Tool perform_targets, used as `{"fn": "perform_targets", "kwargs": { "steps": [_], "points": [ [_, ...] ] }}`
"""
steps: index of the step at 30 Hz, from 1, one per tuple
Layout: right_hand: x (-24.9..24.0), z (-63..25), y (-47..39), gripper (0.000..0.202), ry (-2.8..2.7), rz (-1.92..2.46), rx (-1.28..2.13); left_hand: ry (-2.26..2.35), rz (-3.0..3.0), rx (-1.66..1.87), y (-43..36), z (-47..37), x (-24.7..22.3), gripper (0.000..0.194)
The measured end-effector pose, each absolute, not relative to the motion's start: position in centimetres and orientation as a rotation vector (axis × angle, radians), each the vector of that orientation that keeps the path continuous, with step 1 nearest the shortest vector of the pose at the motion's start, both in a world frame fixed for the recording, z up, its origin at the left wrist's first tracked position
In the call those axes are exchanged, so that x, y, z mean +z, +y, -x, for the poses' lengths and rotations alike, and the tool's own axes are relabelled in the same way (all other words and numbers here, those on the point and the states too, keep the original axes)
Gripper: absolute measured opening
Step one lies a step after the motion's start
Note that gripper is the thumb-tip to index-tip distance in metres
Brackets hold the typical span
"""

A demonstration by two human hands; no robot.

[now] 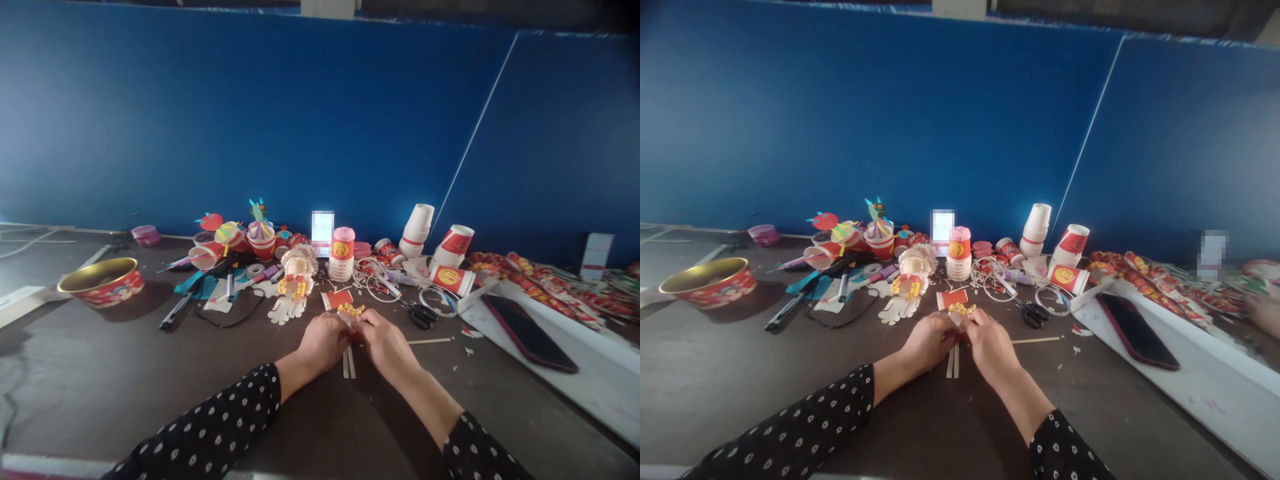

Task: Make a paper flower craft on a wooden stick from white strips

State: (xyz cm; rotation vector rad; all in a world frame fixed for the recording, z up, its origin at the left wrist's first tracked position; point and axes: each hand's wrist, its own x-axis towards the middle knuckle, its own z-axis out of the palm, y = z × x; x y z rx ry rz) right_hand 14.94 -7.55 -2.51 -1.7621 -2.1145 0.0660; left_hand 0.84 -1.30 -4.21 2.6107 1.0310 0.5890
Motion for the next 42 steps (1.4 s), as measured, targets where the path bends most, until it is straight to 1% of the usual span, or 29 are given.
{"fn": "perform_targets", "kwargs": {
  "steps": [6, 9, 13, 18, 22, 25, 27, 32, 35, 38, 42],
  "points": [
    [-3.1, -16.1, -8.1, 0.029, -2.004, 1.559, 0.1, 0.97, -2.545, 0.673, -1.2, -0.7, -4.5, 0.014],
    [-3.2, -17.6, -8.7, 0.029, -1.955, 1.527, 0.074, 0.979, -2.518, 0.706, -1.2, -0.6, -4.6, 0.013],
    [-3.1, -19.3, -9.8, 0.024, -2.025, 1.62, 0.03, 0.92, -2.502, 0.774, -1.3, -0.4, -4.4, 0.011],
    [-3.3, -19.7, -10.2, 0.018, -2.058, 1.773, 0.021, 0.67, -2.478, 0.878, -1.9, -0.1, -3.0, 0.012],
    [-3.9, -19.4, -10.0, 0.019, -2.032, 1.762, 0.045, 0.543, -2.544, 0.739, -2.2, 0.2, -2.0, 0.003],
    [-4.2, -19.4, -10.0, 0.019, -2.017, 1.741, 0.029, 0.498, -2.619, 0.582, -2.3, 0.2, -1.8, 0.025],
    [-4.3, -19.4, -10.1, 0.019, -2.003, 1.719, 0.002, 0.511, -2.67, 0.509, -2.3, 0.2, -1.9, 0.032],
    [-4.2, -18.9, -10.3, 0.019, -1.998, 1.603, -0.005, 0.576, -2.751, 0.45, -2.6, 0.1, -2.5, 0.018],
    [-4.2, -18.3, -10.5, 0.016, -2.031, 1.573, 0.029, 0.643, -2.745, 0.483, -2.8, 0.0, -2.8, 0.014],
    [-4.2, -17.8, -10.7, 0.018, -2.066, 1.583, 0.078, 0.702, -2.737, 0.491, -3.2, -0.2, -2.7, 0.019],
    [-4.1, -17.5, -11.0, 0.021, -2.097, 1.589, 0.124, 0.729, -2.786, 0.41, -3.6, -0.3, -2.6, 0.023]
  ]
}}
